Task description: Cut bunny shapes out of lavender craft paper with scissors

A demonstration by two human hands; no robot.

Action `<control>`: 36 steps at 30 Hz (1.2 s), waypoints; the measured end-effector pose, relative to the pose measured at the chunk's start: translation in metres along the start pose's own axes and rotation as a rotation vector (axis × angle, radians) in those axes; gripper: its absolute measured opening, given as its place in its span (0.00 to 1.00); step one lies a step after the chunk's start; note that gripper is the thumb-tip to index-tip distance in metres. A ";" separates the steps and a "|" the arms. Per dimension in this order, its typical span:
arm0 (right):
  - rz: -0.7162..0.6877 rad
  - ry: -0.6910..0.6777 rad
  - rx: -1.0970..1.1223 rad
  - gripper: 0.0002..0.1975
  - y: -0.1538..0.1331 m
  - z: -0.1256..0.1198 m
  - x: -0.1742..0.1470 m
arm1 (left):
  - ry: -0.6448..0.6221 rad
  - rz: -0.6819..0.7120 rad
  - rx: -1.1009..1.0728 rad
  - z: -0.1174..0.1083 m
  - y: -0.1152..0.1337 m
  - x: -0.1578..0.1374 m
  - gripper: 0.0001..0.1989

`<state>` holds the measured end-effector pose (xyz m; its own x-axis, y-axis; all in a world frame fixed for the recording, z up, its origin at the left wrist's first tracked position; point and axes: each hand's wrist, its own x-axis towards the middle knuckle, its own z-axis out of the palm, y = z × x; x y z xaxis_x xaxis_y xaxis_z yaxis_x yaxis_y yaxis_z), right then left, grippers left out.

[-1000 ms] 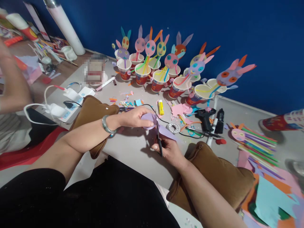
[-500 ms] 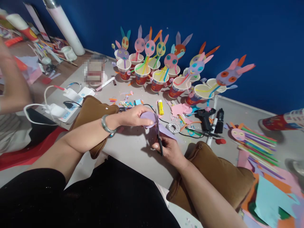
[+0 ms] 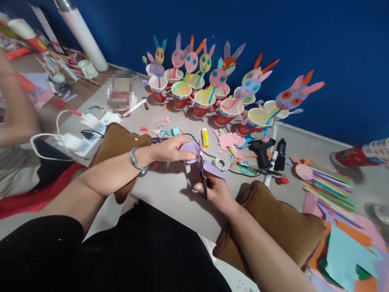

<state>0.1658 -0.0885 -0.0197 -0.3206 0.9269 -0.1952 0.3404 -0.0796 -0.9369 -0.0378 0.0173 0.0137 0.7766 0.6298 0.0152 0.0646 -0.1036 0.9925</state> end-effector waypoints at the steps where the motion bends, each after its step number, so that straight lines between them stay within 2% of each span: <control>1: -0.006 -0.010 0.001 0.31 -0.001 0.000 0.000 | -0.006 0.003 0.015 0.000 -0.001 0.000 0.08; 7: -0.026 -0.015 -0.001 0.32 -0.004 0.000 0.001 | -0.007 0.037 0.051 0.000 -0.004 0.001 0.08; 17: 0.013 0.020 0.037 0.33 0.003 -0.001 -0.001 | 0.016 0.007 0.064 -0.002 0.000 -0.001 0.10; 32: 0.048 0.026 0.018 0.33 0.000 -0.001 -0.002 | 0.015 0.019 -0.012 -0.003 0.002 -0.001 0.10; 36: 0.042 -0.008 0.026 0.34 0.000 -0.001 -0.001 | 0.023 0.009 -0.019 -0.002 0.001 -0.002 0.10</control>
<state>0.1670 -0.0887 -0.0191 -0.3136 0.9196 -0.2366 0.3310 -0.1277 -0.9350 -0.0404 0.0178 0.0153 0.7622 0.6469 0.0265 0.0456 -0.0944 0.9945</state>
